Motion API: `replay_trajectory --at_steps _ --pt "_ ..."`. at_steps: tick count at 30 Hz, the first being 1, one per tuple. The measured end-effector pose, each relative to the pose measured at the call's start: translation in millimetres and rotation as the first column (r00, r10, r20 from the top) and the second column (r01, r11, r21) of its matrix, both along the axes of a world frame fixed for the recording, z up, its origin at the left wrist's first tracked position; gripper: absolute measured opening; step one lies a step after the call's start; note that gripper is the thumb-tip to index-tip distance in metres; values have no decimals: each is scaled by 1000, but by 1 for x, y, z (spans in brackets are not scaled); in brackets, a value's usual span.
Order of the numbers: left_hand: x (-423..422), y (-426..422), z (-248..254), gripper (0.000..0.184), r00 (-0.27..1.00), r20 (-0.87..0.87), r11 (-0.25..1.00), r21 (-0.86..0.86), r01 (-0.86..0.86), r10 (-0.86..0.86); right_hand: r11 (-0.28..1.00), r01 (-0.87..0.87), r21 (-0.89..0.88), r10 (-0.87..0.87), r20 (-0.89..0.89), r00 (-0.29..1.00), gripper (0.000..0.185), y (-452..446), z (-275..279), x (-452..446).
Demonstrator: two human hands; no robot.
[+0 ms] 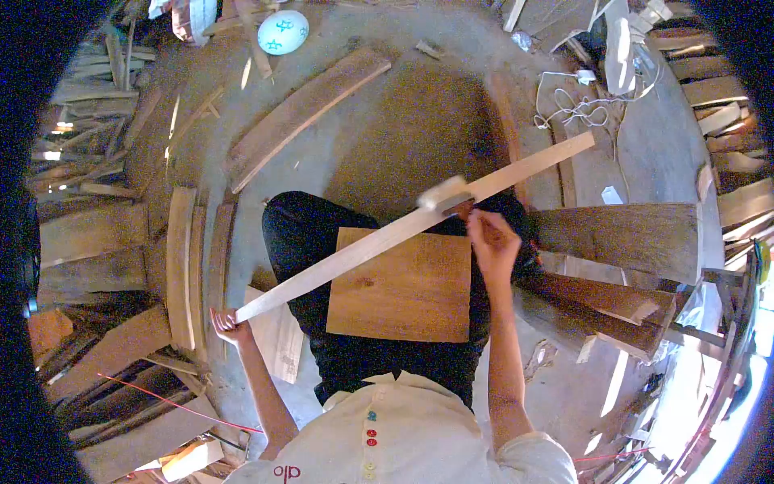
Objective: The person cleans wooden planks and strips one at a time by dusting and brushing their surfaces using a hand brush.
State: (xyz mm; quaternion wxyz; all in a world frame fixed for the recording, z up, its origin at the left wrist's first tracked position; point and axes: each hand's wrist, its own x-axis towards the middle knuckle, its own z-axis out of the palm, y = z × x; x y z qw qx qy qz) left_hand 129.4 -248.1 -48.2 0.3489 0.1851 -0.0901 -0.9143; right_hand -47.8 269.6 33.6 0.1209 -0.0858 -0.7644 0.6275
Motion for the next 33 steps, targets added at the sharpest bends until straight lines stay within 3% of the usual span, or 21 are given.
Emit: replay_trajectory --at_steps 1,3,4,5,7,9,10,12,13,17,20,22,25,28,31,33 --pt "1 0 1 53 997 71 999 -25 -30 32 990 121 -75 -123 -22 992 13 8 -1 -6" --pt "-2 2 4 53 975 198 993 -85 -87 103 933 335 132 -309 -186 933 12 24 -9 -15" --pt "-14 14 20 52 880 414 972 -132 -195 233 937 343 -68 -347 -40 937 19 28 -4 -21" --pt "-17 16 25 52 840 470 962 -134 -237 272 835 336 -436 -307 139 942 31 31 0 -22" --pt "-10 11 16 51 909 360 978 -83 -193 210 711 119 -693 -52 117 992 42 51 -22 -32" --pt "3 -2 -11 51 997 -73 998 -54 -16 12 708 117 -696 -60 106 993 44 40 -21 -39" --pt "4 2 -7 50 997 -63 999 -17 -39 37 708 117 -697 -62 103 993 45 36 -20 -42" --pt "2 6 1 51 958 218 983 -37 -181 185 702 117 -703 -47 118 992 45 31 -18 -44" --pt "8 3 -5 51 998 -22 997 -52 -53 52 699 118 -705 -39 128 991 45 30 -19 -45" --pt "11 0 -8 51 998 -46 997 -60 -46 44 661 104 -743 -26 115 993 43 26 -30 -52" --pt "10 -3 -14 52 992 -124 996 -84 -11 0 606 194 -771 -88 177 980 23 25 -34 -55" --pt "8 -3 -13 52 989 -147 997 -81 -1 -11 590 190 -785 -33 211 977 23 32 -39 -57" --pt "7 -4 -12 52 998 -28 997 -53 -55 54 568 204 -797 3 250 968 20 43 -52 -62" --pt "8 -4 -15 52 966 -247 993 70 94 -74 599 256 -759 -41 290 956 20 46 -56 -62" --pt "-10 33 11 49 977 171 973 -214 -89 127 665 296 -685 -86 323 942 18 38 -56 -61" --pt "-22 57 31 52 960 232 985 -109 -132 154 698 303 -649 -97 334 938 16 35 -60 -58"
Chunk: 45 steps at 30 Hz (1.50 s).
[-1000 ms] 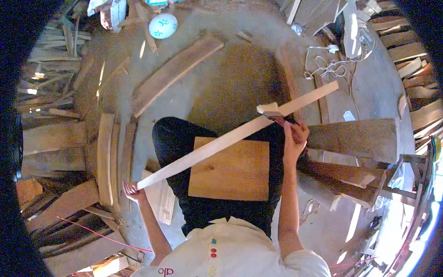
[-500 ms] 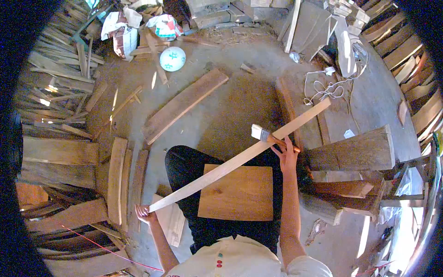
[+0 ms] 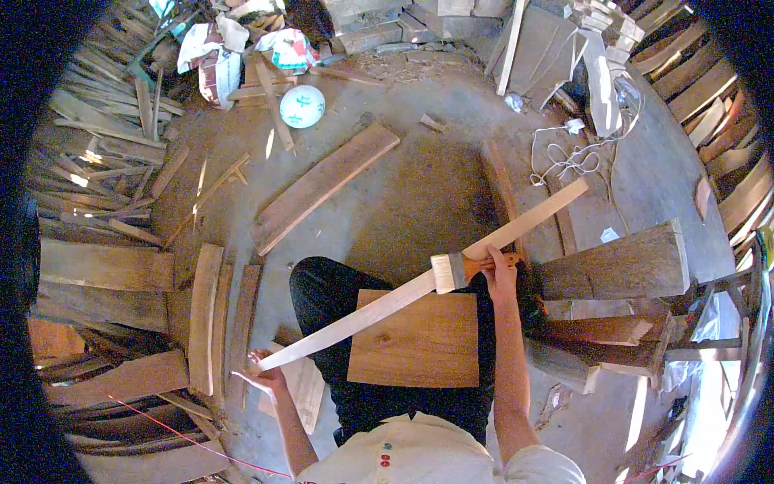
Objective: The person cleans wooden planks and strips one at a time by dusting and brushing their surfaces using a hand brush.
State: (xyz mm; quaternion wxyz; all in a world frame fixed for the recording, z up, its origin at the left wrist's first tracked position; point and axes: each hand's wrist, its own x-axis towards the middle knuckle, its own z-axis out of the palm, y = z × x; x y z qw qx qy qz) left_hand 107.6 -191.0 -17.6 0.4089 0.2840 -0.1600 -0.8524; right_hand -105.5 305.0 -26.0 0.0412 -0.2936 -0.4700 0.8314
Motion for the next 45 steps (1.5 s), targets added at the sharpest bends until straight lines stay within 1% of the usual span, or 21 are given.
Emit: replay_trajectory --at_steps 1,4,6,7,10,11,14,16,17,18,19,20,21,22,24,25,28,33,38,41,45 --pt "-4 11 4 57 999 24 998 56 -28 27 1000 -7 12 7 1 1000 15 -1 -5 0" --pt "-13 47 -4 60 961 -89 961 64 269 -263 1000 -26 -12 26 15 1000 15 -14 6 2" --pt "-30 77 -3 54 968 -7 966 66 251 -251 998 -58 -22 59 18 998 16 -31 14 6" --pt "-31 81 -8 43 962 -28 957 94 273 -271 996 -84 -13 84 12 996 16 -38 14 10" --pt "-31 76 9 35 939 -35 939 -9 343 -343 990 -141 -6 141 6 990 17 -61 18 25" --pt "-26 72 14 32 950 30 950 14 311 -312 988 -155 5 155 25 988 17 -69 25 31" --pt "-10 46 14 32 956 57 949 -118 291 -286 963 -253 92 258 -53 965 20 -77 2 50" --pt "-6 43 28 40 954 69 938 -175 301 -293 942 -285 -175 291 6 957 22 -95 48 63" --pt "-4 50 43 44 950 119 934 -183 308 -290 934 -346 85 351 -48 935 18 -92 27 70" --pt "-4 55 53 48 943 167 929 -190 316 -287 941 -338 -11 336 -87 938 17 -96 34 72" --pt "8 49 37 54 867 192 803 -326 498 -459 938 -329 -105 316 -125 941 18 -103 49 75" --pt "23 51 20 48 746 535 705 -344 620 -396 927 -320 -198 291 -161 943 18 -106 57 77" --pt "30 57 18 39 592 664 510 -351 786 -456 945 -326 -7 321 -156 934 18 -103 37 81" --pt "30 68 25 31 420 780 287 -316 904 -464 931 -315 186 341 -134 930 18 -109 47 80" --pt "35 94 50 19 255 966 52 -253 966 -47 955 -194 -224 177 -94 980 16 -119 85 85" --pt "37 100 49 25 191 976 121 -178 977 -109 956 -176 -236 166 -62 984 18 -117 84 85" --pt "42 108 49 32 36 865 245 101 964 -500 950 -157 -271 156 -25 987 20 -112 83 87" --pt "27 122 58 42 33 812 315 189 930 -583 935 -220 -277 198 -104 975 16 -107 89 85" --pt "23 142 75 46 113 723 432 274 859 -682 953 -182 -241 183 -19 983 19 -106 83 90" --pt "28 155 63 46 150 755 466 223 856 -638 956 -161 -244 174 33 984 20 -106 87 93" --pt "29 148 48 49 44 788 374 241 896 -614 947 -184 -265 203 46 978 21 -104 78 94"
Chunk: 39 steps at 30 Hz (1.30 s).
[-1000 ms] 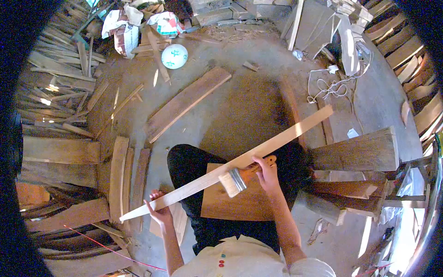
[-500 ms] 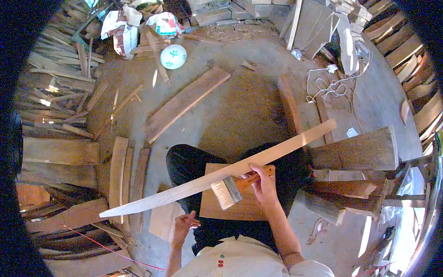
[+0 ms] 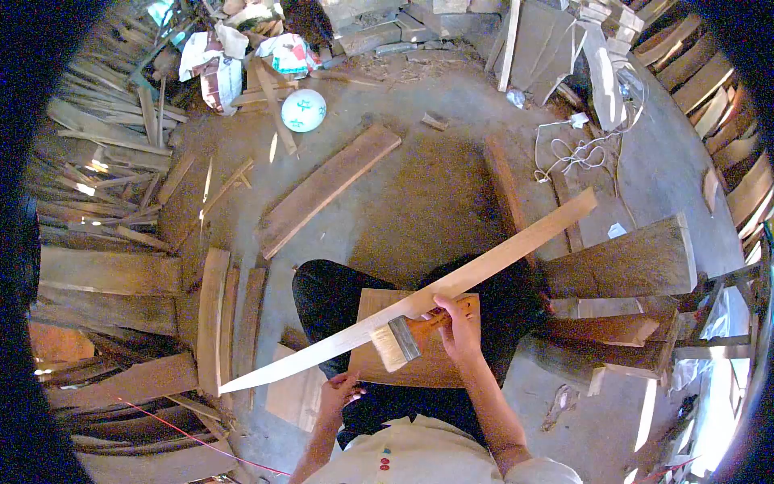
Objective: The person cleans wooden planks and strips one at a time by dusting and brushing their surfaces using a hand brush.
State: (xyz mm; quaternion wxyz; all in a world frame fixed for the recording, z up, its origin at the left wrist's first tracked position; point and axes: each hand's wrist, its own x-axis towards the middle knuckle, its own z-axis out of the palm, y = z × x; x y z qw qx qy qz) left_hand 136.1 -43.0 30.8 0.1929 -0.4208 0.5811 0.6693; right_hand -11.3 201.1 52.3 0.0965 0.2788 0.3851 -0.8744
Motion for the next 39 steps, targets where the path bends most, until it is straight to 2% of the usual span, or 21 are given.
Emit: replay_trajectory --at_steps 2,5,8,11,14,17,23,26,29,33,37,39 --pt "2 -4 -7 49 999 -18 999 -32 38 -39 1000 -10 -6 10 10 1000 21 0 4 2" --pt "0 -6 -5 41 980 -61 981 -53 188 -191 1000 13 22 -13 -6 1000 21 5 -2 4" --pt "2 -3 -1 40 995 -97 998 49 33 -29 999 14 34 -14 -9 1000 21 3 4 4" --pt "3 -2 7 38 993 -119 1000 15 -5 7 1000 -17 26 17 6 1000 21 6 5 4" --pt "10 -8 -2 36 973 -218 997 28 -76 80 1000 -16 14 15 36 999 18 4 12 5" --pt "23 -12 -1 33 945 -278 984 98 -150 172 1000 -11 7 11 38 999 16 6 4 5" --pt "41 -15 14 28 936 -334 993 8 -116 112 997 -47 -55 50 53 997 15 6 1 6" --pt "45 -24 19 27 908 -375 980 -2 -200 185 996 -50 -74 53 44 998 15 4 -6 5" --pt "46 -46 33 26 900 -417 979 -94 -182 127 992 -64 -112 66 13 998 16 -3 -5 3" --pt "63 -84 24 27 892 -424 977 -64 -203 158 989 -47 -142 49 8 999 15 -12 -8 2" --pt "65 -89 13 25 919 -372 992 34 -126 129 986 -83 -144 83 -8 997 16 -19 -26 5" --pt "63 -95 9 29 958 -270 995 3 -101 98 992 -76 -102 80 33 996 17 -23 -32 5"
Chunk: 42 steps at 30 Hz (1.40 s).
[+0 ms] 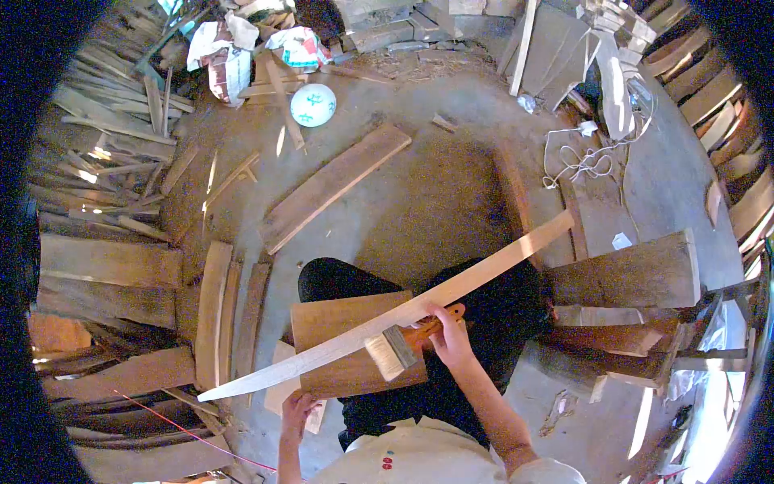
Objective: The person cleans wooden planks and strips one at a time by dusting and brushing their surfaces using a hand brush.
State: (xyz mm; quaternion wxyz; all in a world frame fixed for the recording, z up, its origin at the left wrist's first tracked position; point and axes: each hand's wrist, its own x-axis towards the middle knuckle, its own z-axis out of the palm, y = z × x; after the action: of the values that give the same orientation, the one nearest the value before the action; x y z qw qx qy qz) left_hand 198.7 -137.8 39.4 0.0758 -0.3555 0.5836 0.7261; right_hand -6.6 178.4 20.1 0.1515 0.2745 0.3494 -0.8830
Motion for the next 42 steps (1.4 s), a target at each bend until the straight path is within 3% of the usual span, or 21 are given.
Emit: replay_trajectory --at_steps 4,7,10,11,12,14,17,20,23,27,30,32,33,34,37,40,42 --pt "-15 -4 -3 46 993 110 983 -173 64 -45 993 -93 -68 92 -21 996 16 -5 -21 -4" --pt "-12 -11 -35 54 998 -45 992 -120 -44 39 995 -58 -82 53 -73 996 15 -16 -23 -10" --pt "-10 -3 -64 59 991 130 923 -385 11 43 993 -113 -19 113 9 994 15 -17 -36 -10" --pt "-29 20 -25 61 995 100 939 -344 7 29 996 -89 23 88 23 996 16 -18 -39 -8" --pt "-26 17 -32 59 996 91 940 -340 23 8 996 -65 68 63 29 998 17 -19 -42 -9" --pt "-14 1 -63 56 997 70 942 -332 53 -31 994 -36 106 37 -6 999 19 -19 -42 -7" --pt "11 -26 -115 52 999 -6 987 -155 -44 44 992 -9 130 22 -98 995 19 -21 -26 -5" --pt "-2 -6 -100 50 991 -108 981 -163 -102 85 971 36 236 -1 -149 989 17 -26 -5 -3" --pt "-17 10 -71 54 981 -164 995 18 -100 102 946 48 321 21 -209 978 15 -21 5 2" --pt "-19 33 -59 53 985 -158 997 42 -64 70 935 57 351 25 -225 974 13 0 13 2" --pt "-10 49 -63 52 992 -122 1000 19 -19 21 931 48 361 13 -163 986 17 27 6 2" --pt "-7 54 -61 50 992 26 992 -19 122 -121 943 1 333 45 -131 990 23 47 -5 2" --pt "-8 59 -62 50 985 -41 981 -112 161 -167 938 -30 345 54 -61 997 24 56 -4 2" --pt "-10 66 -62 49 971 -100 959 -209 193 -217 937 0 350 37 -97 995 27 63 -18 3" --pt "-22 71 -52 52 945 -33 894 -335 297 -326 942 -9 335 24 -43 999 28 81 -31 9" --pt "-47 71 -17 45 897 -20 897 -17 442 -442 944 1 329 27 -81 996 28 84 -30 7" --pt "-67 73 16 43 800 227 777 -202 596 -555 940 -6 341 37 -82 996 27 84 -29 4"
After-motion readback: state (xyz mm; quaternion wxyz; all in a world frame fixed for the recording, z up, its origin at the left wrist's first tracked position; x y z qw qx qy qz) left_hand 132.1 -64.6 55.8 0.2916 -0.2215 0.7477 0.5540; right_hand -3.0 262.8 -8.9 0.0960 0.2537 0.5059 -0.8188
